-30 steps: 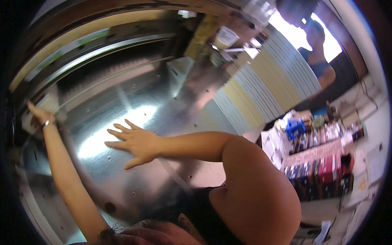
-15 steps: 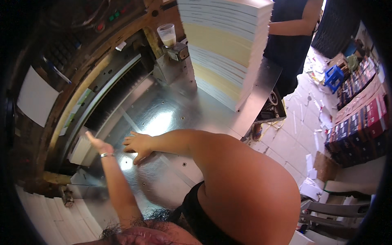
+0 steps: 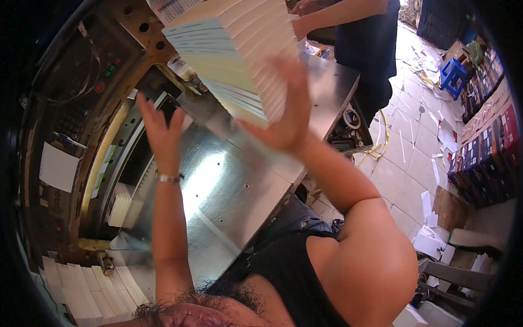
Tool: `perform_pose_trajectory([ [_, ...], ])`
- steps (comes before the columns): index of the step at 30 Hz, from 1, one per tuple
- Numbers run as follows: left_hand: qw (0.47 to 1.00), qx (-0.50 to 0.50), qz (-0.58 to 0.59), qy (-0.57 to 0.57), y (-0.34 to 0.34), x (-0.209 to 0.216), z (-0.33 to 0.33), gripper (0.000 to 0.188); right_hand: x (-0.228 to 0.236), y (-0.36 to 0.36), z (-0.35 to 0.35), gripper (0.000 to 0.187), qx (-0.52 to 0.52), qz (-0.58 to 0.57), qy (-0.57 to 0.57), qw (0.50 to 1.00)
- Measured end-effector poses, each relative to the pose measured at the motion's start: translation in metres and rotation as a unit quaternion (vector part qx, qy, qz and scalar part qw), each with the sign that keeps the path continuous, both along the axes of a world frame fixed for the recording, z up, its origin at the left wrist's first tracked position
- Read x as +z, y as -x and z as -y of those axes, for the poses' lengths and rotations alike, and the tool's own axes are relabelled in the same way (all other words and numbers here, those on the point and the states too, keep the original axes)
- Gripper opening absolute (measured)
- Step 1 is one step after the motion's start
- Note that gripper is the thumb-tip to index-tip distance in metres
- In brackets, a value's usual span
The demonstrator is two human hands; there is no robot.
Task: The person stacks books on a cutting machine table, aligns the stacks against the back gauge, and removes trimmed paper sections.
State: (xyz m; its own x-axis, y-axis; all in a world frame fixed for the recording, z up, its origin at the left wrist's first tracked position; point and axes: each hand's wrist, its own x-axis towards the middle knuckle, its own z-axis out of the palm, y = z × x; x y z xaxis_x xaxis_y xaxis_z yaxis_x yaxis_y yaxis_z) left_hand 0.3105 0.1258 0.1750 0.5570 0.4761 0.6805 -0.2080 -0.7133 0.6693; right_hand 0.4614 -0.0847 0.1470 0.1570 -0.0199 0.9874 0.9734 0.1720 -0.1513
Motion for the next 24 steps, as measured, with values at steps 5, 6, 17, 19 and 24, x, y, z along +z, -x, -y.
perform_pose_trajectory([
  [5, 0.996, 0.015, -0.025, -0.081, -0.074, 0.015, 0.042, 0.129, 0.035, -0.076, 0.005, 0.130, 0.028, -0.147, 0.082, 0.985],
  [6, 0.996, 0.019, -0.023, -0.084, -0.080, 0.014, 0.042, 0.129, 0.038, -0.079, 0.003, 0.141, 0.090, -0.209, 0.139, 0.964],
  [17, 0.996, -0.036, 0.023, -0.075, -0.106, 0.013, 0.037, 0.133, 0.034, -0.087, 0.007, 0.113, 0.042, -0.138, -0.017, 0.989],
  [19, 0.996, -0.032, -0.065, -0.043, -0.083, 0.015, 0.015, 0.119, 0.017, -0.083, -0.013, 0.064, -0.018, -0.072, -0.071, 0.995],
  [24, 0.899, 0.135, 0.059, -0.412, -0.064, 0.042, -0.037, 0.120, 0.007, -0.041, -0.020, 0.112, -0.026, -0.086, 0.008, 0.996],
])
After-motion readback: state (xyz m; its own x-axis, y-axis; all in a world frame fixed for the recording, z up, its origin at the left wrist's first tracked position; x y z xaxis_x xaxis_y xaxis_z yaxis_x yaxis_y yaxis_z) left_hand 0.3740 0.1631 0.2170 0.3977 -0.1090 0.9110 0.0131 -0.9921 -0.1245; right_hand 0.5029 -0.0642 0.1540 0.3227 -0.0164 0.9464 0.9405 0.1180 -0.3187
